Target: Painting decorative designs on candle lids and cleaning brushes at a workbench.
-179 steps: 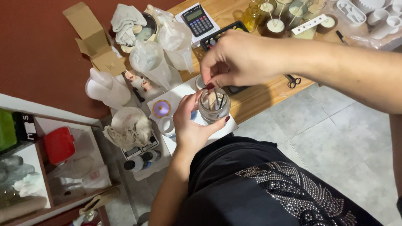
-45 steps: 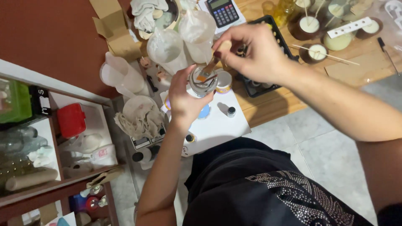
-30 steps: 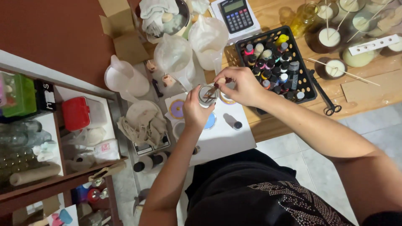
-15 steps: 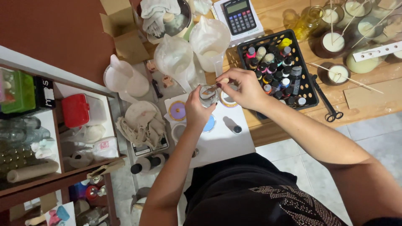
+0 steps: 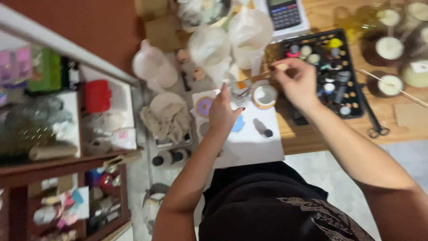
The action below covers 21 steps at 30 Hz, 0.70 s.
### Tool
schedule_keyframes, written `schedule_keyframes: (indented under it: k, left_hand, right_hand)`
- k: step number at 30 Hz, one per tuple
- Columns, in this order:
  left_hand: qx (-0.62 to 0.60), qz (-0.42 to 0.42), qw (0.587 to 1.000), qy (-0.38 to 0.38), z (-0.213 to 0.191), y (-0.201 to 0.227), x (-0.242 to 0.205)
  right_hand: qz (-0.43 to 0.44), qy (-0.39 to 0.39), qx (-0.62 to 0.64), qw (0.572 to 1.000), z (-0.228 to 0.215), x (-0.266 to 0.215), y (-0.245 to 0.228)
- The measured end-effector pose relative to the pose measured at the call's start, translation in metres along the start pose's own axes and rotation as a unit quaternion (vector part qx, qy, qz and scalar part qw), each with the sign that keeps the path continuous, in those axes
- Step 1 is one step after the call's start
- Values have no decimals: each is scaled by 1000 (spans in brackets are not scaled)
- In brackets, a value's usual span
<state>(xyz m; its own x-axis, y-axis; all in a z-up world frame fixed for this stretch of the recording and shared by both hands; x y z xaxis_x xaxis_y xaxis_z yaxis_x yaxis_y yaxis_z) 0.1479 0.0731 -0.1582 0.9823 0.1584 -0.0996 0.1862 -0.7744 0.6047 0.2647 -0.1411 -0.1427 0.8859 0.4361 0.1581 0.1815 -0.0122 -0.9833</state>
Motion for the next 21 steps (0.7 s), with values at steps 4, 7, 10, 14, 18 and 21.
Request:
schedule_keyframes:
  k: [4, 7, 10, 14, 18, 21]
  left_hand:
    - [130, -22, 991, -27, -47, -38, -23]
    - [172, -82, 981, 22, -98, -106, -28]
    - [285, -125, 949, -50, -138, -141, -33]
    - [356, -152, 915, -117, -127, -188, -30]
    - [275, -96, 954, -65, -107, -279, -32]
    - [5, -112, 993, -36, -115, -342, -31]
  right_hand:
    - [0, -2, 37, 999, -4, -2, 5]
    - [3, 8, 58, 998, -6, -5, 0]
    - [6, 9, 88, 996, -7, -6, -4]
    - [6, 29, 108, 994, -11, -5, -8]
    - [6, 40, 120, 992, -17, -11, -15]
    - [7, 54, 146, 988, -20, -8, -25]
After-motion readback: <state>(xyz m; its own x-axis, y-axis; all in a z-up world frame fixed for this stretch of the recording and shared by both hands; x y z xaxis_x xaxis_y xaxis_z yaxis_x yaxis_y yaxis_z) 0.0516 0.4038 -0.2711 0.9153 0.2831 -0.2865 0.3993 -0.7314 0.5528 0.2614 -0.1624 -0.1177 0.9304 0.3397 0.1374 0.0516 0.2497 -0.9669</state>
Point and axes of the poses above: each hand's wrist, its own x-axis towards the middle knuckle, its own z-axis out of the palm, y = z × x, the point moved 3 cm from there along x, towards the middle knuckle, and after that the axes turned 10 degrees about -y, right-handed, at the moved point
